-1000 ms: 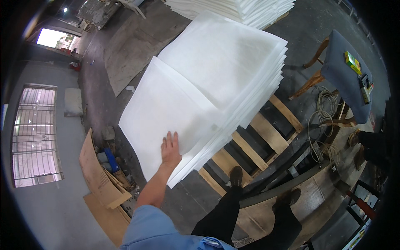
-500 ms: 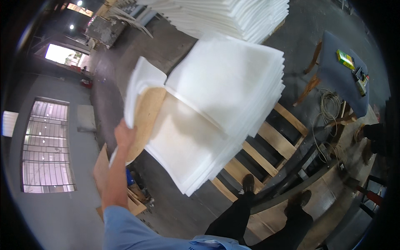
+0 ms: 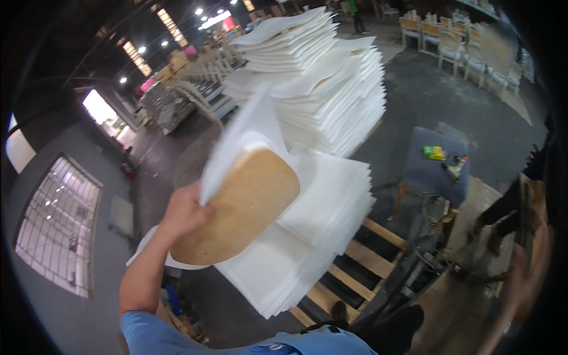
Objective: The person places a brown fabric sheet and a white foam sheet onto a chair seat base, then uses a staple gun to secure the foam and fabric around the edges. The process is repeated for a second seat.
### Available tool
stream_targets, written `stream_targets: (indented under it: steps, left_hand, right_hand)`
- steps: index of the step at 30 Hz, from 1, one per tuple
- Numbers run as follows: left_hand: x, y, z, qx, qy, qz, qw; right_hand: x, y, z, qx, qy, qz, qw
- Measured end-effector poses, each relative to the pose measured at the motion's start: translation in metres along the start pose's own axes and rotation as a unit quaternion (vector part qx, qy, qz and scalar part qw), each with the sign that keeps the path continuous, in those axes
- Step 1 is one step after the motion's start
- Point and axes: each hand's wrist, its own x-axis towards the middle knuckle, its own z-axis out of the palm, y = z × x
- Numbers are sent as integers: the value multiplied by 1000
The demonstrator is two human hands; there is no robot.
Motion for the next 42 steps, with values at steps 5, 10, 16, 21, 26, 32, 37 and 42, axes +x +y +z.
stream_targets:
  steps: [5,10,16,21,26,32,37,42]
  left_hand:
    - [-31,110,54,59,-87,184,977]
    - [-38,171,94,-22,-127,319,939]
    - [-50,239,153,-155,-190,393,886]
    - [-26,307,148,-168,-164,440,867]
    - [-12,355,70,-143,29,438,887]
    - [-85,417,38,-237,588,340,695]
    - [-54,527,179,-660,111,16,743]
    - [51,543,210,-775,-158,-171,587]
  right_hand:
    - [123,-279,63,258,-321,-302,860]
    - [90,-283,110,97,-678,-283,672]
    - [-1,-184,82,38,-661,-230,713]
    - [5,-114,46,93,-613,-194,760]
    - [108,-90,5,134,-520,-239,809]
    - [263,-74,-91,86,-452,-345,818]
    - [371,-82,-220,-40,-405,-360,839]
    - [415,-76,-321,140,-283,-184,931]
